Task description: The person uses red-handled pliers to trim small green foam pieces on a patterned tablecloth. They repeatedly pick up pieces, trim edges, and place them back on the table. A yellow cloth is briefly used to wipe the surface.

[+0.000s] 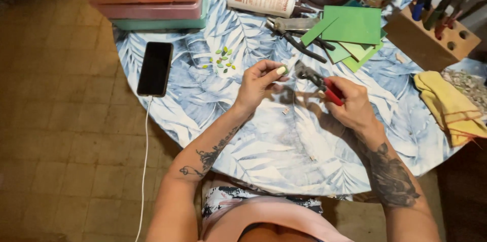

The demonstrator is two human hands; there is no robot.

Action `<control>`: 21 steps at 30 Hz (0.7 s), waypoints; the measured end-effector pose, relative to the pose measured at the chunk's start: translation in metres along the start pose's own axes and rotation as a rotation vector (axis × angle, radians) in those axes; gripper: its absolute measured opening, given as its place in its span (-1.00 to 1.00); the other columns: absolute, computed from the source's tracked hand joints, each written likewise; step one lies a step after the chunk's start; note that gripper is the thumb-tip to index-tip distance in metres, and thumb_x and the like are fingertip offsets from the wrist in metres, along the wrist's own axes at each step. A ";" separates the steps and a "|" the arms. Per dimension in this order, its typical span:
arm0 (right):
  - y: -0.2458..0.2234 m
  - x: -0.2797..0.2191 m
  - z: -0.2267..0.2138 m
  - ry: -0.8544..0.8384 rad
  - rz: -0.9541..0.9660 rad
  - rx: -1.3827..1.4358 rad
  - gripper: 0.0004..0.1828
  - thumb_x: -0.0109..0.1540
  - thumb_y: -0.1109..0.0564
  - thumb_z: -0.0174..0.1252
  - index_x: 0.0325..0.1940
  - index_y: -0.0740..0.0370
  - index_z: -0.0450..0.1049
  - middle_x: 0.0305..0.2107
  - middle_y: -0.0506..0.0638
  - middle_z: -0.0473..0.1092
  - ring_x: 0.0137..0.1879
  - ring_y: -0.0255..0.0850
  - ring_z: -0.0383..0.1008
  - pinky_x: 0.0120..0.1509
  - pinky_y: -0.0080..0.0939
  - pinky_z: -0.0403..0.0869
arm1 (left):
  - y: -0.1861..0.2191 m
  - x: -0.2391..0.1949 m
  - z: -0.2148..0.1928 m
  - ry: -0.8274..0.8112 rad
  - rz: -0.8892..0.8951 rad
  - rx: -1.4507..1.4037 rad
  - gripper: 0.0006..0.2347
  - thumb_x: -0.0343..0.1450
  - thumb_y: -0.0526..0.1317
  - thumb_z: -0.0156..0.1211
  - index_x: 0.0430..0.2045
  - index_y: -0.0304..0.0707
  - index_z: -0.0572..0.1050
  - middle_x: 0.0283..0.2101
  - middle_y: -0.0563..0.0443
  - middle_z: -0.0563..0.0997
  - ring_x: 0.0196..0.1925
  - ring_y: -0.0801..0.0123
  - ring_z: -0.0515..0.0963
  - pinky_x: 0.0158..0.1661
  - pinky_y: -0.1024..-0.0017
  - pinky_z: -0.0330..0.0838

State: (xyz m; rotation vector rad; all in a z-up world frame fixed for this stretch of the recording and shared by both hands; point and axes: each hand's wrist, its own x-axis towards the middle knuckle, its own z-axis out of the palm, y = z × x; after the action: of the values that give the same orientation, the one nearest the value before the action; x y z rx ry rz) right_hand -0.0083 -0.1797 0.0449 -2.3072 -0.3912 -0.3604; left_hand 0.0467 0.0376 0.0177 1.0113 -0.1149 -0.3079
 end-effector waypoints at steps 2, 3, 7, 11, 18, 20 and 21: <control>-0.002 0.002 -0.001 -0.004 -0.007 -0.004 -0.64 -0.10 0.23 0.13 -0.22 0.28 0.39 -0.53 0.21 0.35 -0.38 0.15 0.38 -0.35 -0.04 0.34 | -0.004 0.004 -0.004 0.007 0.014 0.019 -0.82 0.27 -0.34 0.12 -0.33 -0.45 0.40 -0.36 -0.23 0.51 -0.40 0.27 0.56 -0.49 0.56 0.53; -0.004 0.001 -0.001 -0.014 -0.017 -0.004 -0.66 -0.09 0.23 0.11 -0.23 0.29 0.39 -0.52 0.21 0.35 -0.37 0.17 0.38 -0.35 -0.03 0.35 | -0.007 0.005 -0.007 0.020 0.030 0.037 -0.82 0.26 -0.35 0.13 -0.33 -0.45 0.41 -0.41 -0.22 0.51 -0.46 0.31 0.57 -0.52 0.59 0.52; 0.002 0.001 -0.001 -0.051 0.009 -0.019 -0.63 -0.10 0.22 0.14 -0.20 0.28 0.39 -0.46 0.20 0.36 -0.32 0.13 0.39 -0.29 -0.06 0.36 | 0.017 -0.008 0.011 0.034 0.077 0.115 -0.84 0.27 -0.34 0.11 -0.36 -0.45 0.43 -0.52 -0.16 0.52 -0.52 0.42 0.55 -0.51 0.65 0.51; -0.005 0.003 -0.004 -0.095 0.002 -0.011 -0.62 -0.09 0.23 0.14 -0.20 0.36 0.37 -0.43 0.27 0.36 -0.29 0.19 0.38 -0.26 -0.01 0.36 | 0.024 -0.013 0.016 0.058 0.179 0.221 -0.85 0.25 -0.35 0.13 -0.36 -0.42 0.44 -0.54 -0.15 0.51 -0.52 0.46 0.54 -0.50 0.63 0.50; -0.002 0.001 -0.003 -0.134 0.024 -0.029 -0.56 -0.11 0.21 0.16 -0.15 0.34 0.36 -0.40 0.24 0.35 -0.25 0.16 0.38 -0.22 -0.04 0.37 | 0.037 -0.019 0.026 0.091 0.238 0.292 -0.91 0.24 -0.37 0.14 -0.46 -0.41 0.47 -0.60 -0.14 0.51 -0.56 0.52 0.52 -0.50 0.64 0.49; -0.002 0.001 -0.003 -0.141 0.030 -0.026 -0.55 -0.11 0.21 0.17 -0.14 0.34 0.36 -0.39 0.24 0.36 -0.25 0.16 0.38 -0.21 -0.04 0.36 | 0.037 -0.020 0.026 0.096 0.246 0.309 -0.91 0.24 -0.37 0.14 -0.46 -0.40 0.47 -0.61 -0.13 0.51 -0.56 0.53 0.51 -0.50 0.64 0.48; -0.003 0.002 -0.003 -0.146 0.034 -0.023 -0.54 -0.12 0.22 0.17 -0.14 0.34 0.37 -0.39 0.24 0.36 -0.24 0.15 0.39 -0.20 -0.04 0.36 | 0.037 -0.020 0.026 0.100 0.257 0.329 -0.91 0.24 -0.37 0.14 -0.46 -0.39 0.47 -0.62 -0.13 0.51 -0.57 0.54 0.50 -0.50 0.65 0.48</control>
State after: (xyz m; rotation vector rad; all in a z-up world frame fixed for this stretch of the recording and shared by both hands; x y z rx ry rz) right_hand -0.0083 -0.1799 0.0495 -2.3668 -0.4208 -0.1814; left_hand 0.0294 0.0407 0.0634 1.3199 -0.2073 -0.0015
